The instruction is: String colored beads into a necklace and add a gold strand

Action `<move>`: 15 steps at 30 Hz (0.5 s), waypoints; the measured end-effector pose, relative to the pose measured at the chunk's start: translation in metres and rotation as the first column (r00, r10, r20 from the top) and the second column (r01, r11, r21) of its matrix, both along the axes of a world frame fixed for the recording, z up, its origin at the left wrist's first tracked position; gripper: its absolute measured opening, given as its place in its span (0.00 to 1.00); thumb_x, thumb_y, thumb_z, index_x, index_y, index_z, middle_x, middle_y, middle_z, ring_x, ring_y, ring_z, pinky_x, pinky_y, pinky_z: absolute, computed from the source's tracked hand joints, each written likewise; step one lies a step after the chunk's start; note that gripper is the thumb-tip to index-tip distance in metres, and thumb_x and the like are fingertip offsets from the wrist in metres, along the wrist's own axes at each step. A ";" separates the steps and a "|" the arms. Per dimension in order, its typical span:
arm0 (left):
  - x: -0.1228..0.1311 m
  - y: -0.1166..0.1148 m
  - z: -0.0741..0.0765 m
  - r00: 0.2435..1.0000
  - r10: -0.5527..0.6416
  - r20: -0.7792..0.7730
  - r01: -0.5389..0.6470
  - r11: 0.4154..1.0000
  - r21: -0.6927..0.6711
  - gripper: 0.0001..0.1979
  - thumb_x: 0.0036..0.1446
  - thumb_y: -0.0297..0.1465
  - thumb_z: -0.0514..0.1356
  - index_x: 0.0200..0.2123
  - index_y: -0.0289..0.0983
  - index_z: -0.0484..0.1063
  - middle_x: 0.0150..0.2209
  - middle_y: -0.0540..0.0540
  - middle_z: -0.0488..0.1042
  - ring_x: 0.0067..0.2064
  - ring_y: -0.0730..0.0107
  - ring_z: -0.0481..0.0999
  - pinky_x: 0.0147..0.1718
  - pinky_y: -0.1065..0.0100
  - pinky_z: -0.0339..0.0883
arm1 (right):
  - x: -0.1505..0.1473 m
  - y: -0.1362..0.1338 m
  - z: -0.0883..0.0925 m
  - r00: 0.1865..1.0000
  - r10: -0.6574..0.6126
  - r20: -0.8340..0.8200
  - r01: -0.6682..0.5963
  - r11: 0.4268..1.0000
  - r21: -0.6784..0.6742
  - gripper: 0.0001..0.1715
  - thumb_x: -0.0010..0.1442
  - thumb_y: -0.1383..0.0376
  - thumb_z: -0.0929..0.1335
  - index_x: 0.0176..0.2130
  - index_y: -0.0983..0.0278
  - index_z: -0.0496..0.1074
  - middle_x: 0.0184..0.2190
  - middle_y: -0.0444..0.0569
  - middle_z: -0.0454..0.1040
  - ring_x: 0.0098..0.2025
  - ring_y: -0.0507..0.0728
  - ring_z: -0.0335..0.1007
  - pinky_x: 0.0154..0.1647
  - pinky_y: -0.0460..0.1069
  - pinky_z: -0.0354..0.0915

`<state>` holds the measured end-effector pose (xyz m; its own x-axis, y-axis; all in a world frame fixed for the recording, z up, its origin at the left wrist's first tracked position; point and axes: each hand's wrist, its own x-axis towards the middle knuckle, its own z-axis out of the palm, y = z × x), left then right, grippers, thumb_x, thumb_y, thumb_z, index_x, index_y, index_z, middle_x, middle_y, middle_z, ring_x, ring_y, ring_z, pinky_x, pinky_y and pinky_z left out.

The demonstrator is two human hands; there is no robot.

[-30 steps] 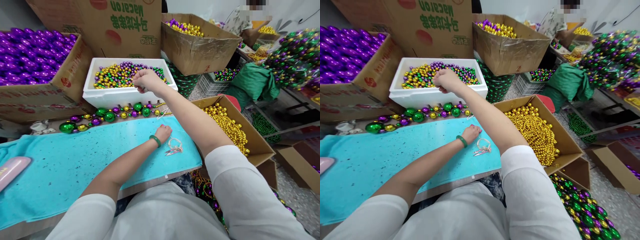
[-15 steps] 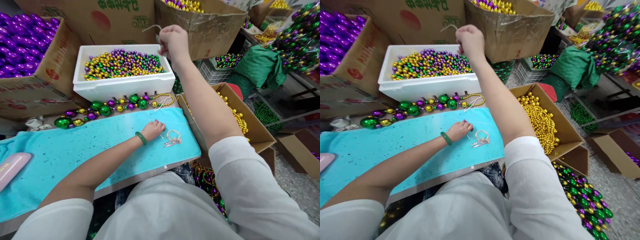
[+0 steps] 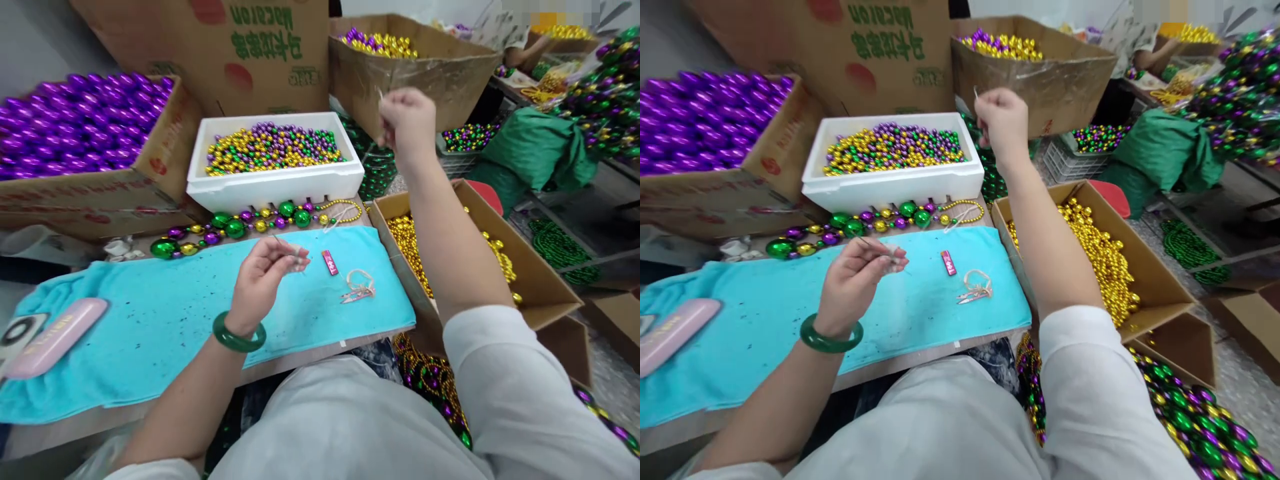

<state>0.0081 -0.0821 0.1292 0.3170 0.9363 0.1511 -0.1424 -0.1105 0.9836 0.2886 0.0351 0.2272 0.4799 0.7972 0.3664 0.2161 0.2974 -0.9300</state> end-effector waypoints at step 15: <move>-0.042 0.006 -0.015 0.937 0.320 0.141 -0.284 0.931 -0.229 0.18 0.50 0.36 0.64 0.44 0.37 0.71 0.31 0.49 0.75 0.29 0.74 0.76 0.23 0.75 0.66 | -0.066 -0.116 -0.117 0.930 0.121 -0.346 -0.215 0.945 -0.247 0.08 0.41 0.61 0.72 0.24 0.61 0.72 0.16 0.40 0.61 0.14 0.48 0.51 0.12 0.45 0.49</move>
